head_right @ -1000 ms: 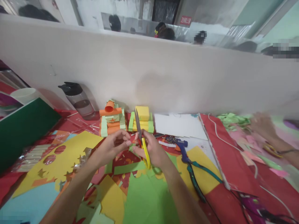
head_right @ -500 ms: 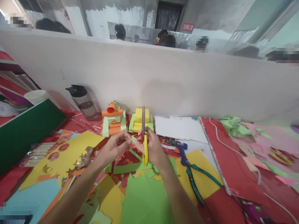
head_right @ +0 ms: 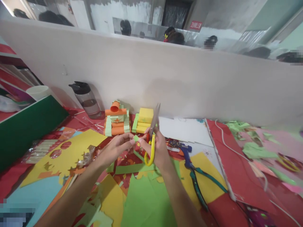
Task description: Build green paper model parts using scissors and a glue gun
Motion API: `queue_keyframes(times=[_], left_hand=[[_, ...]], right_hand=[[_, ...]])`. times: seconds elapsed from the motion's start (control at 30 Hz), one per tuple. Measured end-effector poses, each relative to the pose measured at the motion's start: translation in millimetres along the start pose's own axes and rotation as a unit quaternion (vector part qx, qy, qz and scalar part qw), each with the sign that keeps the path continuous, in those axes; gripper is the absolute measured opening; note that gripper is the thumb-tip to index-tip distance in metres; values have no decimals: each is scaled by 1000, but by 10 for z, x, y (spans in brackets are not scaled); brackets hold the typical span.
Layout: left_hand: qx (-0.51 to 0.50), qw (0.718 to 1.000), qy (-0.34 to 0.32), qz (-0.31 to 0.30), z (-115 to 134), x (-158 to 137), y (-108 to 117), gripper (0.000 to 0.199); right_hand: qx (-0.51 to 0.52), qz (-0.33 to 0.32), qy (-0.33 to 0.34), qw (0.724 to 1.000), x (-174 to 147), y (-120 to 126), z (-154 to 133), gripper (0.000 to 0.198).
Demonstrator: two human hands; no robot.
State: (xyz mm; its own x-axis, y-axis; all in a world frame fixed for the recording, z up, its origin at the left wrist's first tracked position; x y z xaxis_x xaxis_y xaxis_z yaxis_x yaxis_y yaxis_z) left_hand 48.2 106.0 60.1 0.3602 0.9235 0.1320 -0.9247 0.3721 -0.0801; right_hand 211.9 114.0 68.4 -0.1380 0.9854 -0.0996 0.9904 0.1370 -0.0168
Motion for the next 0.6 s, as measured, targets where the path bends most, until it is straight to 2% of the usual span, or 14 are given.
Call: queue_keyframes(times=[0.17,0.4,0.5,0.6], left_hand=[[-24,998,-24,48,-34,19,-68,24],[-117,985,-56,112,-97,19,-179,25],[-92,984,-62,139,-67,18,-129,25],[-69,982,-67,164,-25,19,-17,23]], right_hand=[[12,18,21,1000,-10,-24,9,34],[11,34,28,999,-32,-69,-20,31],[-24,-16,-11,1000,-45,-24,-74,36],[-84,-116,-46,989,-72,60,-92,50]])
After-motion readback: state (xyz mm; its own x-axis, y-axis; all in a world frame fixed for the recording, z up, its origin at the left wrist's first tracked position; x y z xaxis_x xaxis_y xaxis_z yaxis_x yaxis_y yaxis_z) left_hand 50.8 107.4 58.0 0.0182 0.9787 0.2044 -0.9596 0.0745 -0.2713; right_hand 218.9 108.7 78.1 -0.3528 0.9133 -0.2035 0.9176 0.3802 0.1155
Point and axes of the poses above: each hand's wrist, its own x-axis towards the middle knuckle, its own y-axis out of the back of the hand, z = x × y, the point moved 3 cm from there along x, towards the middle knuckle, and after that the axes turned 11 degrees about -y, right-handed, at the moved point
